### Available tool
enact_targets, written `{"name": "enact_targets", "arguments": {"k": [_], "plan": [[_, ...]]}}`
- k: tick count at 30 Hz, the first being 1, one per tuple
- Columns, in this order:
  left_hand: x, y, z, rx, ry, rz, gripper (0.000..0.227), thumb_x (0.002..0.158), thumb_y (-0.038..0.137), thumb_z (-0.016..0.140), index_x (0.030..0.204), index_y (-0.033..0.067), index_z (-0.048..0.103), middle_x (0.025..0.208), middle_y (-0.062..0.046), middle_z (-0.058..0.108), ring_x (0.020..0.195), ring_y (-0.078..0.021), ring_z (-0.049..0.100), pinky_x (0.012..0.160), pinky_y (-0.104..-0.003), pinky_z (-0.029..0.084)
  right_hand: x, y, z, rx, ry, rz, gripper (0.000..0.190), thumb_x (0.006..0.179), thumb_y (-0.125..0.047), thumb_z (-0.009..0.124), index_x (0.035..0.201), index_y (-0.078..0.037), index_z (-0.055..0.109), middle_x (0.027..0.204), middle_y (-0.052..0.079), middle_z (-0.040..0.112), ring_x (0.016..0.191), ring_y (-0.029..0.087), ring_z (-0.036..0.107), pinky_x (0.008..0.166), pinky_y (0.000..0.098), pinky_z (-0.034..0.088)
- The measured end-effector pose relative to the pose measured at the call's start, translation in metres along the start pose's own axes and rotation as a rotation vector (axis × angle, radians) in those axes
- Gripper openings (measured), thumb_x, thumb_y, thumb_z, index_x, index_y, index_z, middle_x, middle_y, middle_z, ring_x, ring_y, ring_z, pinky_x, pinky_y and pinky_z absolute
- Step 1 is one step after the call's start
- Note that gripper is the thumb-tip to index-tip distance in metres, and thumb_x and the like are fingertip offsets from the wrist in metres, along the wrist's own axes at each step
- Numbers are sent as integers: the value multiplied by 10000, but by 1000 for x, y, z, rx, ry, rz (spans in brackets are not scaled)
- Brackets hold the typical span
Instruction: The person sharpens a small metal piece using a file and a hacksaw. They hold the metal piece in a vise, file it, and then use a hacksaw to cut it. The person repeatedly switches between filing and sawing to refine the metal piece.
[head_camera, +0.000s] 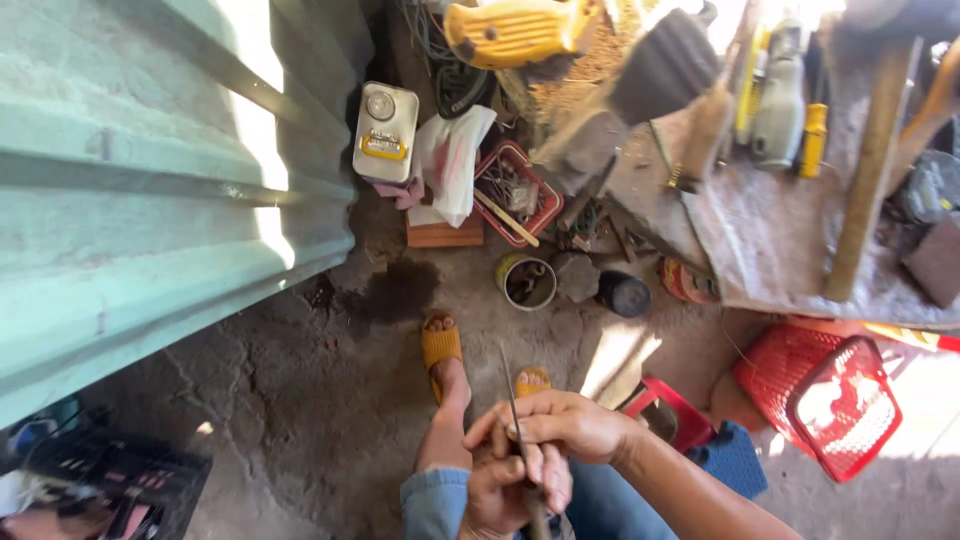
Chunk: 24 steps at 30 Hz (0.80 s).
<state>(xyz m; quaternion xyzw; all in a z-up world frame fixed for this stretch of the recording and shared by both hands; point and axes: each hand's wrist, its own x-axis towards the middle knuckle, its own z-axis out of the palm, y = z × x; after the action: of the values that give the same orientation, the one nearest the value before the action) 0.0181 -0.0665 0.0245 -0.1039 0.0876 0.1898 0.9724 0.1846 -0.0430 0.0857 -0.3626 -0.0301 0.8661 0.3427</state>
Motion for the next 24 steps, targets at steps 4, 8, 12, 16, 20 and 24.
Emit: {"name": "enact_targets", "arguments": {"k": [4, 8, 12, 16, 20, 24], "plan": [[-10, -25, 96, 98, -58, 43, 218, 888, 230, 710, 863, 15, 689, 893, -211, 661, 852, -357, 669, 940, -486, 532, -57, -3, 51, 79, 70, -178, 279, 914, -317, 721, 912, -39, 710, 1286, 243, 672, 1053, 237, 683, 944, 312, 528], [-33, -14, 154, 289, -25, -129, 232, 927, 248, 712, 928, 17, 689, 935, -220, 662, 890, -381, 671, 909, -462, 550, -100, -24, 105, 44, 186, -156, 447, 908, -373, 670, 1028, 52, 737, 1310, 198, 720, 575, 118, 669, 491, 124, 480], [-39, 0, 216, 351, 196, -208, 196, 1002, 145, 637, 1060, -41, 646, 879, -258, 671, 738, -371, 693, 701, -423, 601, -123, -58, 154, 111, 455, -129, 409, 981, -229, 561, 1173, 79, 748, 990, 140, 731, 691, 186, 643, 585, 261, 495], [-12, 36, 283, 910, 455, -117, 218, 1027, 192, 585, 1091, 19, 701, 928, -131, 735, 719, -190, 748, 438, -230, 498, -126, -68, 175, 136, 626, -369, 517, 1046, -399, 414, 1229, 10, 671, 492, 42, 401, 353, 164, 416, 364, 270, 386], [12, 68, 296, 1278, 661, -33, 201, 968, 258, 679, 886, 77, 711, 579, -20, 558, 445, -85, 458, 402, -247, 396, -122, -76, 191, 69, 862, -220, 630, 934, -472, 427, 1326, -56, 692, 1347, 147, 754, 1216, 261, 728, 1057, 400, 557], [36, 89, 312, 1464, 550, 16, 179, 969, 270, 666, 962, 105, 733, 782, 20, 642, 659, -88, 592, 601, -258, 528, -113, -77, 194, -26, 707, -428, 537, 979, -191, 593, 1500, -79, 532, 1085, 91, 718, 819, 141, 623, 714, 282, 512]]}}
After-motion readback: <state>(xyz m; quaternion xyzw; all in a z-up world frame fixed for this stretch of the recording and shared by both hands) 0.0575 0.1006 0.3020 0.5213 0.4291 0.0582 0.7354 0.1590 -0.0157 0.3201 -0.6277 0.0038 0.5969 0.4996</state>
